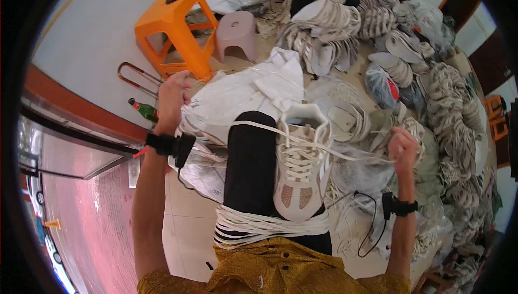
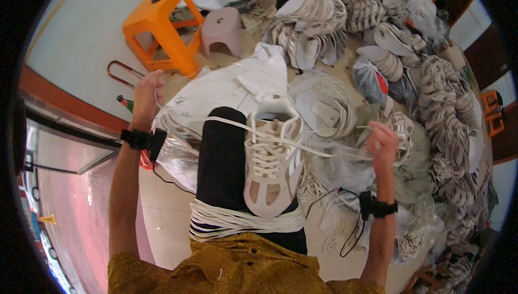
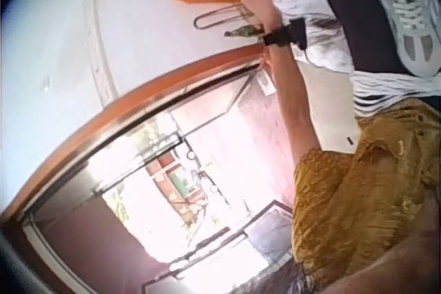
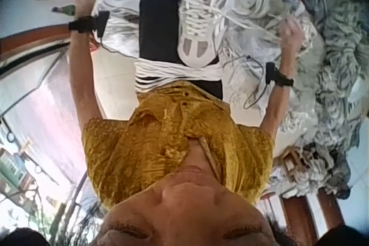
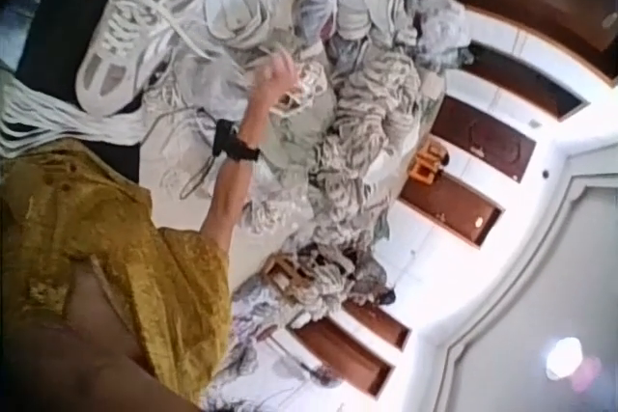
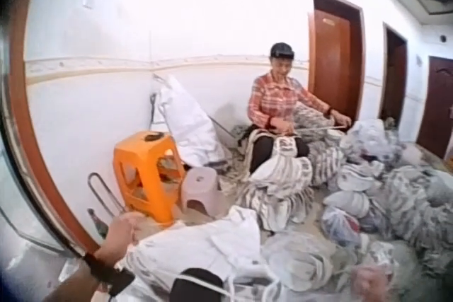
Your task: Lacing and tying the laces on a white sneaker.
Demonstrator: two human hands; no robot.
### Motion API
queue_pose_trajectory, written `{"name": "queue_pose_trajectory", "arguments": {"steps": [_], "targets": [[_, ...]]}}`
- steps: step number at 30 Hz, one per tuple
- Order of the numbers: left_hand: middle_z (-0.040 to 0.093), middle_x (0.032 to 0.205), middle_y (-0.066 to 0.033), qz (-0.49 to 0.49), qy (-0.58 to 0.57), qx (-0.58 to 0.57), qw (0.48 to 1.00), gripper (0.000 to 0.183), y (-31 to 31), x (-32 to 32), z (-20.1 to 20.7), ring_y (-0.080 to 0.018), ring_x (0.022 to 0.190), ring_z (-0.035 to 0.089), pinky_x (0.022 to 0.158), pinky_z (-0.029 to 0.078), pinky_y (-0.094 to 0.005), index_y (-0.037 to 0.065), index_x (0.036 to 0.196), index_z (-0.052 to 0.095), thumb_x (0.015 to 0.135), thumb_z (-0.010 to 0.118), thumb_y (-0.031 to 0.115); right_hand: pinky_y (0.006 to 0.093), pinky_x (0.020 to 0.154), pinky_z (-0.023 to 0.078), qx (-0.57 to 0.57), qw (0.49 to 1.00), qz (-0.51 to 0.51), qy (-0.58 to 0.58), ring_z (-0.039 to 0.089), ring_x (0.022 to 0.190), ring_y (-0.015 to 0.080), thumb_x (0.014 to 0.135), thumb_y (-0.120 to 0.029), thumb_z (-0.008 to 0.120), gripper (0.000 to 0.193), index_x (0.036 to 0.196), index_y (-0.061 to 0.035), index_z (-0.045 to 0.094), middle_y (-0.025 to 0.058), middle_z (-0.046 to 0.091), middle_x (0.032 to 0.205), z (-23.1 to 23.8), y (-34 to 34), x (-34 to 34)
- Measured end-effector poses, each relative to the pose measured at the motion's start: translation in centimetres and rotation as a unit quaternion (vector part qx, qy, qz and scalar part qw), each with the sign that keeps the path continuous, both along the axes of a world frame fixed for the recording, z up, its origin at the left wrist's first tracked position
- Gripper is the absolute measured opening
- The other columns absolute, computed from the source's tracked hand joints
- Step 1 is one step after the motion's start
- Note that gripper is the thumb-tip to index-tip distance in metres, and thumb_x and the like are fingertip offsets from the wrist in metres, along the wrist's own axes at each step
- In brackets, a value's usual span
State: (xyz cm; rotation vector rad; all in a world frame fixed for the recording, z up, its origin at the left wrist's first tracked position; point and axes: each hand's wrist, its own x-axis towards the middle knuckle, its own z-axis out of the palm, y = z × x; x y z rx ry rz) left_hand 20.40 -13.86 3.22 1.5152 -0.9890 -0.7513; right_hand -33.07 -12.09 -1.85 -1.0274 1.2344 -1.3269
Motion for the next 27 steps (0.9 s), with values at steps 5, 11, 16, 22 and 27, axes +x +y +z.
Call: {"name": "queue_pose_trajectory", "arguments": {"steps": [5,11,16,22,27], "targets": [[0.059,0.074,-0.0101,-0.185,-0.314,-0.069,0.929,0.023,2.5,-9.9,-1.2,-0.02,0.054,0.054,0.053,0.044,-0.0309,0.003,0.098,0.055,0.082,0.039,0.005,0.0252,0.061,0.039,-0.302,0.879,0.254,0.268,0.053,0.069,0.0156,0.07,-0.012,0.058,0.016,0.082,-0.0022,0.064,0.0035,0.056,0.069,2.9,-0.8,12.1],[0.057,0.075,-0.0145,-0.247,-0.386,-0.144,0.877,0.022,3.3,-14.9,-1.5,-0.03,0.071,0.058,0.063,0.046,-0.0341,0.003,0.095,0.057,0.077,0.044,0.002,0.033,0.08,0.035,-0.38,0.718,0.333,0.48,0.054,0.08,0.019,0.068,-0.015,0.062,0.008,0.07,-0.0069,0.06,0.0015,0.06,0.079,3.1,1.1,19.8],[0.054,0.068,-0.0124,-0.285,-0.427,-0.066,0.856,0.009,3.3,-14.4,-2.3,-0.0295,0.063,0.057,0.055,0.045,-0.0337,0.005,0.082,0.055,0.076,0.047,0.005,0.0328,0.078,0.036,-0.39,0.77,0.297,0.409,0.053,0.076,0.0185,0.064,-0.014,0.064,0.01,0.068,-0.0071,0.059,0.0016,0.059,0.076,1.8,2.1,19.1],[0.052,0.063,-0.0125,-0.264,-0.489,-0.065,0.829,0.004,4.9,-15.1,-3.6,-0.03,0.06,0.057,0.051,0.045,-0.0373,0.005,0.076,0.053,0.072,0.051,0.006,0.0329,0.078,0.037,-0.393,0.79,0.284,0.374,0.052,0.074,0.0184,0.062,-0.014,0.065,0.011,0.066,-0.0071,0.058,0.0017,0.058,0.074,1.2,1.8,18.8],[0.052,0.062,-0.0118,-0.249,-0.526,-0.071,0.81,0.003,5.4,-16.1,-3.8,-0.0289,0.057,0.056,0.049,0.045,-0.0365,0.004,0.07,0.049,0.071,0.051,0.005,0.0331,0.077,0.036,-0.391,0.794,0.285,0.369,0.052,0.074,0.0187,0.062,-0.014,0.065,0.011,0.066,-0.0068,0.058,0.002,0.058,0.074,1.2,2.0,18.7]]}}
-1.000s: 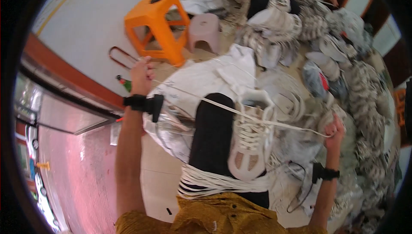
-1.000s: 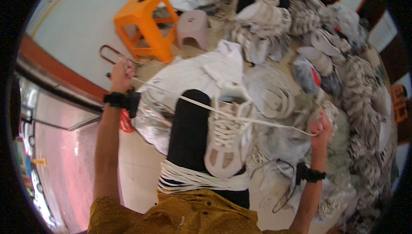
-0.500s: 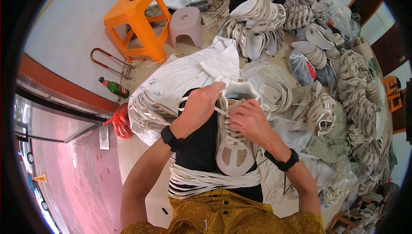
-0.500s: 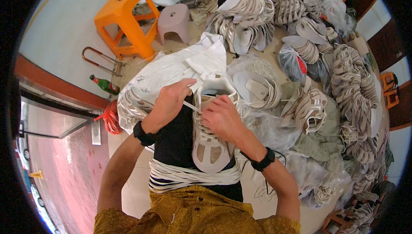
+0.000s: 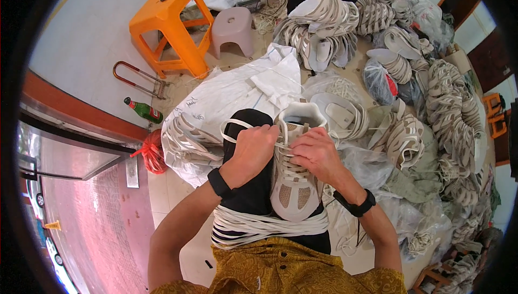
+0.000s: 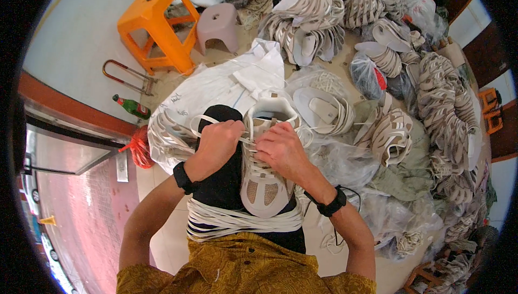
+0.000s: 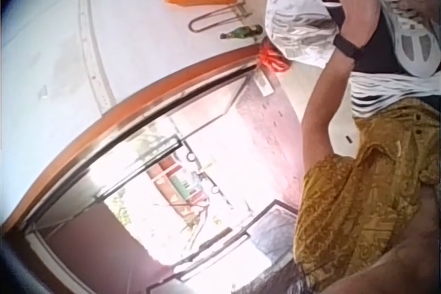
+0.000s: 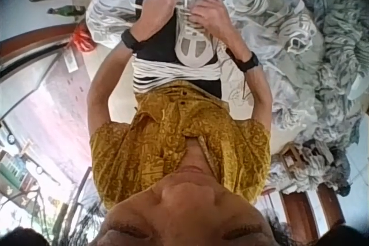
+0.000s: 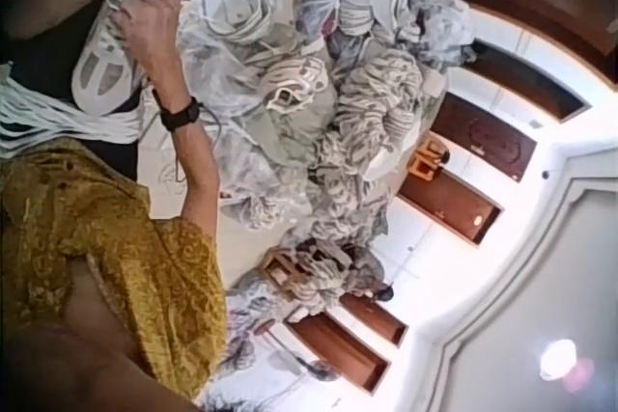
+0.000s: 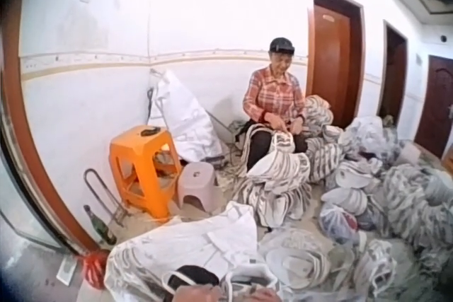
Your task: Lacing and tying the laces on a white sneaker.
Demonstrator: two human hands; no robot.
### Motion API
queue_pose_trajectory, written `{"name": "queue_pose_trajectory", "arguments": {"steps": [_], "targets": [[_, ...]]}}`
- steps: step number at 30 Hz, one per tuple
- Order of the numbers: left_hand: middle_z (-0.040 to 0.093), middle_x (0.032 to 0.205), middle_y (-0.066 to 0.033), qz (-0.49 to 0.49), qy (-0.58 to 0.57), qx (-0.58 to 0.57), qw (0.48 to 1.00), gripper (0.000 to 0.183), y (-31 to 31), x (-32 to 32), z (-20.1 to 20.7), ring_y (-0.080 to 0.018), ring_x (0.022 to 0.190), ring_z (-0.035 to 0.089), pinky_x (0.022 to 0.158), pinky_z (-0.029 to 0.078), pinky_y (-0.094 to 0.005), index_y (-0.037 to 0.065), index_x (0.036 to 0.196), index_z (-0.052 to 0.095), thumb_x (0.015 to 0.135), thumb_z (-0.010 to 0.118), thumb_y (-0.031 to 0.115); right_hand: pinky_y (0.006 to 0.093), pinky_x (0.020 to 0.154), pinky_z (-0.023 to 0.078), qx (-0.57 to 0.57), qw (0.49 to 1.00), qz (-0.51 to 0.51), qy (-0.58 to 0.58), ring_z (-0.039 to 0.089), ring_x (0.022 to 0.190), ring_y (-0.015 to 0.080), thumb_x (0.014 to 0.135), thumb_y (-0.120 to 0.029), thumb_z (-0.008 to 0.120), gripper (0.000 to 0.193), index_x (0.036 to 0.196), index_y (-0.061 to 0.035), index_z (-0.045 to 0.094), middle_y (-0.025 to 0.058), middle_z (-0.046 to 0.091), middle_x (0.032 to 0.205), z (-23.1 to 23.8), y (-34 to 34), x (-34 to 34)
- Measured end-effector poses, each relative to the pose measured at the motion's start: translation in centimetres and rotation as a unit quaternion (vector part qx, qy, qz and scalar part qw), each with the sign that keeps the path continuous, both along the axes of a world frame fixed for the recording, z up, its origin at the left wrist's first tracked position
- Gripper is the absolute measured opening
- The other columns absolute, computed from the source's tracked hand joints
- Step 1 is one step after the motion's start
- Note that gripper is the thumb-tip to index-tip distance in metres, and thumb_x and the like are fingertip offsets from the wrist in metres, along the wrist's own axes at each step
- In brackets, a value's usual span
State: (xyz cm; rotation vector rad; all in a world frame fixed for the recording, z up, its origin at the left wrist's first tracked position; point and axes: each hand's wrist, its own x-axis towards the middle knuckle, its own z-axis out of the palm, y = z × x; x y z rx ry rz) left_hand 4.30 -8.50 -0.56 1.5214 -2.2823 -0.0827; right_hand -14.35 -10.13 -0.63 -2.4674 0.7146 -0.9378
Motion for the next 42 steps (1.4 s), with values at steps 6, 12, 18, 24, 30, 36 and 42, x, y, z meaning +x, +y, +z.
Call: {"name": "queue_pose_trajectory", "arguments": {"steps": [6,12,18,24,30,36,42], "targets": [[0.052,0.06,-0.0084,-0.029,-0.081,-0.053,0.995,0.007,0.3,-1.4,0.0,-0.0232,0.057,0.056,0.047,0.045,-0.0329,0.005,0.068,0.047,0.067,0.054,0.006,0.0333,0.078,0.036,0.004,1.0,-0.012,-0.016,0.052,0.074,0.019,0.062,-0.013,0.064,0.01,0.066,-0.0062,0.058,0.0023,0.058,0.075,-0.4,0.1,-0.2],[0.049,0.06,-0.0039,-0.05,-0.162,-0.087,0.982,0.01,0.4,-2.2,0.3,-0.0174,0.057,0.054,0.047,0.044,-0.0284,0.006,0.071,0.046,0.066,0.055,0.008,0.0329,0.078,0.037,0.015,0.999,-0.016,-0.028,0.054,0.077,0.0201,0.061,-0.012,0.065,0.01,0.066,-0.0052,0.06,0.0029,0.059,0.076,-0.3,0.5,-0.7],[0.052,0.059,-0.0049,-0.091,-0.182,-0.097,0.974,0.015,0.0,-2.4,0.8,-0.0171,0.056,0.056,0.046,0.044,-0.0288,0.003,0.08,0.049,0.068,0.055,0.009,0.0214,0.06,0.045,0.407,0.879,-0.13,-0.211,0.057,0.063,0.0107,0.071,-0.001,0.061,0.011,0.08,0.0046,0.064,0.0078,0.062,0.072,0.5,0.4,-4.2],[0.053,0.061,-0.0127,-0.1,-0.022,0.01,0.995,0.017,-0.5,-1.7,0.9,-0.0276,0.06,0.058,0.05,0.046,-0.0362,0.002,0.089,0.049,0.072,0.05,0.003,0.0217,0.054,0.045,0.511,0.817,-0.119,-0.241,0.056,0.056,0.0112,0.072,-0.001,0.061,0.013,0.082,0.0068,0.063,0.0083,0.061,0.066,-0.7,0.4,-6.0],[0.056,0.066,-0.0167,-0.08,0.062,0.078,0.992,0.028,-0.3,-1.0,0.5,-0.0293,0.061,0.058,0.05,0.045,-0.038,0.004,0.104,0.049,0.076,0.048,0.003,0.0214,0.054,0.045,0.508,0.813,-0.1,-0.267,0.055,0.055,0.0109,0.073,-0.001,0.059,0.012,0.082,0.007,0.063,0.0078,0.06,0.065,-1.8,0.6,-6.4],[0.057,0.068,-0.0186,-0.141,-0.168,0.082,0.972,0.021,-1.1,-1.3,1.9,-0.034,0.063,0.058,0.053,0.046,-0.0402,0.0,0.095,0.049,0.075,0.046,0.001,0.0198,0.051,0.044,0.523,0.811,-0.108,-0.238,0.054,0.054,0.0097,0.074,-0.001,0.059,0.012,0.082,0.0069,0.063,0.0066,0.059,0.064,-1.9,0.9,-6.5],[0.058,0.063,-0.0183,-0.118,-0.14,0.153,0.971,0.013,-2.0,-1.2,3.8,-0.029,0.062,0.06,0.053,0.048,-0.0354,-0.002,0.084,0.053,0.073,0.048,0.003,0.0191,0.045,0.041,0.542,0.796,-0.104,-0.249,0.051,0.051,0.0081,0.074,-0.001,0.058,0.013,0.083,0.0065,0.064,0.0058,0.058,0.065,-1.9,1.5,-6.8]]}}
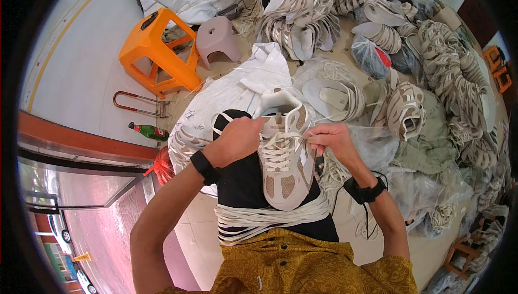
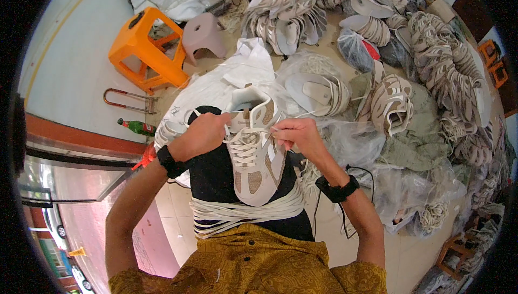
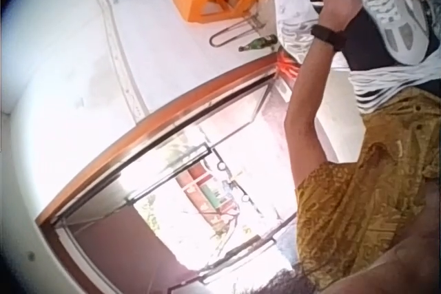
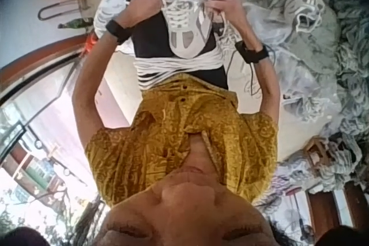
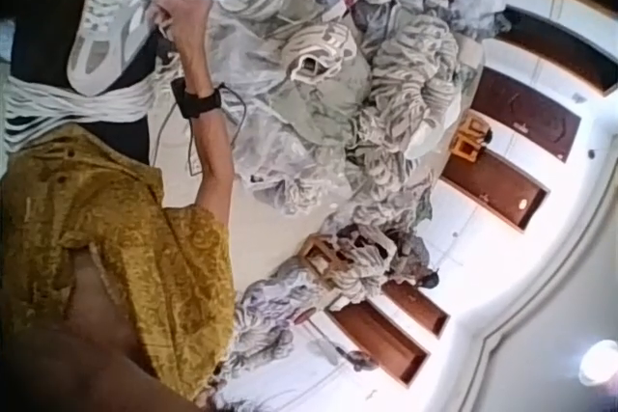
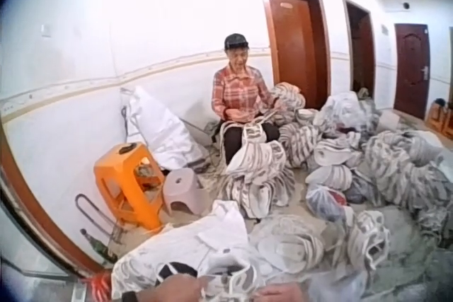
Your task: Lacing and tying the laces on a white sneaker.
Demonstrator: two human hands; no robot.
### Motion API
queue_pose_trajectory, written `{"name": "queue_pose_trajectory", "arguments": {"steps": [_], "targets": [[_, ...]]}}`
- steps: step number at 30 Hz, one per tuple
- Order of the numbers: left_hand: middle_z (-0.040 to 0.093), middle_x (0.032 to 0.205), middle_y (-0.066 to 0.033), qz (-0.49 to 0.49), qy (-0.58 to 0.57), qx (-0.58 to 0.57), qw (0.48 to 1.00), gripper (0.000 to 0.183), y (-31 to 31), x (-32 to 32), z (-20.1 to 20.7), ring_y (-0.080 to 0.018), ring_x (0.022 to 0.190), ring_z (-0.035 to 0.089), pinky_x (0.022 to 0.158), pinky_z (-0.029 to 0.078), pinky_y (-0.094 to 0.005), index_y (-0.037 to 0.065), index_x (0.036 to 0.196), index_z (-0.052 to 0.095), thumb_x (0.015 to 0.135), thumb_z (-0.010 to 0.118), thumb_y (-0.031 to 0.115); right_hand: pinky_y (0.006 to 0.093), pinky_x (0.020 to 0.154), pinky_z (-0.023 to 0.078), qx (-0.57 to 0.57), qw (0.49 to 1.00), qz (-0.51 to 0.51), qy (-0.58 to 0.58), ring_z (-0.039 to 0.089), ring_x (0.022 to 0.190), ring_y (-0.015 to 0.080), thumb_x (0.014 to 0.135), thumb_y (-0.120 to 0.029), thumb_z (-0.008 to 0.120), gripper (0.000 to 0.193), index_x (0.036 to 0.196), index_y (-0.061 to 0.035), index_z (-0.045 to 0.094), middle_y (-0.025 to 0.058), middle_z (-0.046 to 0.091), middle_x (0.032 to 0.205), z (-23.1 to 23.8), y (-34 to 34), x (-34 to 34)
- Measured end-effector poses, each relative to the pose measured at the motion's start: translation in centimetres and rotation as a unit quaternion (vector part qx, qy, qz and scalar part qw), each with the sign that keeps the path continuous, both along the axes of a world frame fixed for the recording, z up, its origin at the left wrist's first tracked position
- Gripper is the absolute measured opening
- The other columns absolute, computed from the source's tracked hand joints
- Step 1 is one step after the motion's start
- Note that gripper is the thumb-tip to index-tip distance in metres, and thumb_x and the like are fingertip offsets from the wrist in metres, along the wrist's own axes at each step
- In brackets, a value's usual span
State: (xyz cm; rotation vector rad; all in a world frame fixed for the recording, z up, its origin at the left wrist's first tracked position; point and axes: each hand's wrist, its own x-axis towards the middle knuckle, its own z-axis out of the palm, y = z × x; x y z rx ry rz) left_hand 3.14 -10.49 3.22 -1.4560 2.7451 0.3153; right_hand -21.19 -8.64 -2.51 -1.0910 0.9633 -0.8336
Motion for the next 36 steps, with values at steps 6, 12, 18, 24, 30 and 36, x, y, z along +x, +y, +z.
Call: {"name": "queue_pose_trajectory", "arguments": {"steps": [6,12,18,24,30,36], "targets": [[0.059,0.067,-0.0216,0.178,0.024,0.274,0.945,0.015,-1.6,-1.3,1.1,-0.0351,0.065,0.06,0.062,0.048,-0.0415,-0.002,0.07,0.058,0.07,0.05,0.012,0.0221,0.047,0.04,-0.177,0.98,0.026,0.085,0.052,0.055,0.0095,0.073,-0.008,0.061,0.013,0.083,-0.0013,0.066,0.0049,0.059,0.065,0.5,0.0,0.7],[0.055,0.06,-0.0118,-0.044,-0.126,-0.085,0.987,0.006,0.2,-2.0,0.4,-0.0277,0.062,0.058,0.056,0.045,-0.0375,0.004,0.068,0.058,0.068,0.054,0.008,0.0249,0.051,0.041,-0.287,0.944,-0.026,0.16,0.052,0.056,0.0127,0.069,-0.005,0.063,0.013,0.081,-0.0008,0.065,0.0069,0.057,0.065,1.2,-1.1,1.8],[0.055,0.073,-0.0108,-0.18,-0.017,-0.239,0.954,0.01,0.3,-3.1,2.9,-0.0224,0.075,0.054,0.07,0.042,-0.0299,0.002,0.067,0.053,0.073,0.054,0.01,0.0306,0.057,0.045,-0.306,0.925,-0.001,0.223,0.057,0.062,0.0247,0.068,-0.012,0.06,0.01,0.072,-0.0033,0.062,0.0101,0.058,0.069,1.2,-1.5,2.5],[0.055,0.068,-0.0088,0.184,0.452,0.084,0.869,0.015,-0.7,-2.8,5.6,-0.016,0.062,0.055,0.061,0.043,-0.0281,0.001,0.078,0.053,0.082,0.05,0.014,0.0297,0.054,0.044,-0.36,0.895,0.006,0.265,0.055,0.059,0.022,0.067,-0.007,0.06,0.008,0.072,-0.0014,0.06,0.0105,0.057,0.068,1.2,-2.2,2.9],[0.057,0.061,-0.0118,0.073,0.128,-0.006,0.989,0.015,-0.5,-4.1,-0.7,-0.0201,0.056,0.059,0.054,0.046,-0.0313,0.0,0.081,0.058,0.08,0.05,0.012,0.0347,0.048,0.046,-0.544,0.703,0.02,0.459,0.058,0.057,0.0253,0.066,-0.012,0.054,0.01,0.062,-0.0035,0.058,0.0093,0.054,0.062,1.0,-2.3,3.9],[0.059,0.07,-0.02,0.17,0.211,0.127,0.954,0.018,-1.8,-3.8,-1.9,-0.0371,0.069,0.057,0.064,0.045,-0.0438,0.001,0.072,0.062,0.075,0.047,0.011,0.0333,0.043,0.045,-0.584,0.658,0.046,0.474,0.057,0.052,0.0219,0.066,-0.012,0.054,0.012,0.06,-0.0025,0.057,0.0102,0.053,0.06,0.5,-2.3,5.4]]}}
